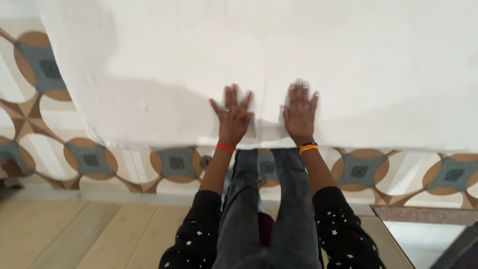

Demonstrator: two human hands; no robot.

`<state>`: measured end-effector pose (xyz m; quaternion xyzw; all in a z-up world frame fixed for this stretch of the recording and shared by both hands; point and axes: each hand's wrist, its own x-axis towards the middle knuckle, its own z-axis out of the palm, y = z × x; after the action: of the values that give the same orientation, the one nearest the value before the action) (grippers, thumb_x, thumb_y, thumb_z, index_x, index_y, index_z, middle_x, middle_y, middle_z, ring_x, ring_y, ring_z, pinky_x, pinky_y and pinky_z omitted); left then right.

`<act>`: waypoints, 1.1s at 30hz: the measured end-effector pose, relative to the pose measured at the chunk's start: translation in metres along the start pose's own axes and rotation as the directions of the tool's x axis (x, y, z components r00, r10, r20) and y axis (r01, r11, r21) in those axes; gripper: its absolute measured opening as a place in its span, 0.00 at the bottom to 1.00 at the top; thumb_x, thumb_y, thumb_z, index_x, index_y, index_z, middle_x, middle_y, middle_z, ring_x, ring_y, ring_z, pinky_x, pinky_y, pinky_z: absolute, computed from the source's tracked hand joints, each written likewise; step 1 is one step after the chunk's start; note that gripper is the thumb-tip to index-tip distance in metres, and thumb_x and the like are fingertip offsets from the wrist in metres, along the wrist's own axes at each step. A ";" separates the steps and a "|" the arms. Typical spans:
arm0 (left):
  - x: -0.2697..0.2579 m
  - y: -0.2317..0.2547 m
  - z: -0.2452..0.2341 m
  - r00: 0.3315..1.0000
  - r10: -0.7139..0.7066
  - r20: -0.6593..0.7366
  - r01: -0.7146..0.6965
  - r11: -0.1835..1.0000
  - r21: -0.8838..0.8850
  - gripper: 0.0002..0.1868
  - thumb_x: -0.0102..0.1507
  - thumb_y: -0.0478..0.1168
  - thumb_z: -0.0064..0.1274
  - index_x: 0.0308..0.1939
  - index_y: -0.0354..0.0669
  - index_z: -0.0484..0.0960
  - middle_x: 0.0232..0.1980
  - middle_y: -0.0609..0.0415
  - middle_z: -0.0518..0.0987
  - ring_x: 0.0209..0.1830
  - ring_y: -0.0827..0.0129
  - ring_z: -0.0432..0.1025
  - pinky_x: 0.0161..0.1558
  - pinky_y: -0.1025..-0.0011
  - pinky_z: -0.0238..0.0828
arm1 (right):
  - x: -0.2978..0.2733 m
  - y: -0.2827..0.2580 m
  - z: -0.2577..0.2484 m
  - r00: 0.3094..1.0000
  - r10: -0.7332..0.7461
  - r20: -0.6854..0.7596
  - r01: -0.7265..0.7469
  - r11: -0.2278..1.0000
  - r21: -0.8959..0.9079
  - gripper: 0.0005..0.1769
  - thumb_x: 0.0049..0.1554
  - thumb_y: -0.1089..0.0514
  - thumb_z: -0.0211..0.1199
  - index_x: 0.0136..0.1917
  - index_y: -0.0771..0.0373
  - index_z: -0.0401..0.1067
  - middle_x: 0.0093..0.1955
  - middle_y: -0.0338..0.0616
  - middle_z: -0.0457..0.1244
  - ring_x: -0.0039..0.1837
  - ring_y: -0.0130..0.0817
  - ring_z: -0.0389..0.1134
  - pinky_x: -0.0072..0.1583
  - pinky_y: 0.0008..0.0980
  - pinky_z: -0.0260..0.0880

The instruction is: The person spreads a white fitted sheet over a mattress, smoothing the surface and tucking the edges under the mattress. They work around the perimeter to secure the sheet tightly.

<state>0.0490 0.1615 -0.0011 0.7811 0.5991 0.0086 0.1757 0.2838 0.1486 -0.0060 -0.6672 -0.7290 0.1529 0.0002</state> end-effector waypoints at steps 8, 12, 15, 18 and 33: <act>-0.175 -0.034 0.029 0.728 0.466 0.503 -0.489 0.867 -0.095 0.16 0.68 0.46 0.45 0.57 0.51 0.80 0.77 0.45 0.63 0.74 0.56 0.59 0.69 0.29 0.51 | -0.160 -0.002 0.011 0.774 -0.606 0.184 0.561 0.791 0.245 0.32 0.60 0.50 0.55 0.74 0.62 0.62 0.78 0.47 0.57 0.76 0.40 0.60 0.74 0.46 0.58; -0.201 -0.036 0.063 0.893 -0.204 0.400 0.236 0.971 -0.030 0.13 0.73 0.50 0.47 0.44 0.46 0.80 0.41 0.52 0.82 0.40 0.61 0.78 0.47 0.46 0.73 | -0.194 0.020 0.048 0.832 0.307 0.462 -0.541 0.636 0.550 0.17 0.65 0.51 0.56 0.61 0.63 0.73 0.57 0.47 0.68 0.57 0.35 0.70 0.59 0.39 0.72; -0.192 -0.032 0.079 0.652 -0.655 0.382 0.678 0.277 -0.681 0.14 0.73 0.50 0.46 0.43 0.44 0.78 0.37 0.54 0.83 0.35 0.70 0.77 0.37 0.67 0.74 | -0.176 0.036 0.084 0.678 0.511 0.528 -0.674 0.148 0.723 0.15 0.66 0.53 0.54 0.58 0.66 0.71 0.50 0.46 0.71 0.48 0.30 0.72 0.49 0.34 0.74; -0.170 -0.025 0.093 0.518 -0.636 0.573 0.629 -0.171 -0.758 0.12 0.70 0.50 0.48 0.45 0.48 0.78 0.39 0.59 0.82 0.36 0.75 0.75 0.33 0.74 0.71 | -0.163 0.037 0.101 0.521 0.495 0.695 -0.651 -0.296 0.699 0.12 0.66 0.55 0.56 0.53 0.67 0.71 0.49 0.44 0.71 0.47 0.29 0.72 0.48 0.29 0.74; -0.148 -0.011 0.112 0.517 -0.823 0.236 0.653 0.200 -0.731 0.04 0.61 0.34 0.54 0.39 0.40 0.81 0.31 0.52 0.83 0.31 0.68 0.77 0.36 0.72 0.72 | -0.167 0.031 0.107 0.519 0.629 0.579 -0.617 -0.193 0.763 0.12 0.63 0.56 0.66 0.43 0.66 0.70 0.42 0.43 0.71 0.44 0.29 0.71 0.46 0.29 0.71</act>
<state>0.0221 -0.0048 -0.0803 0.2386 0.8500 0.2494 0.3980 0.3105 -0.0354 -0.0806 -0.7818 -0.0445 0.5290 0.3271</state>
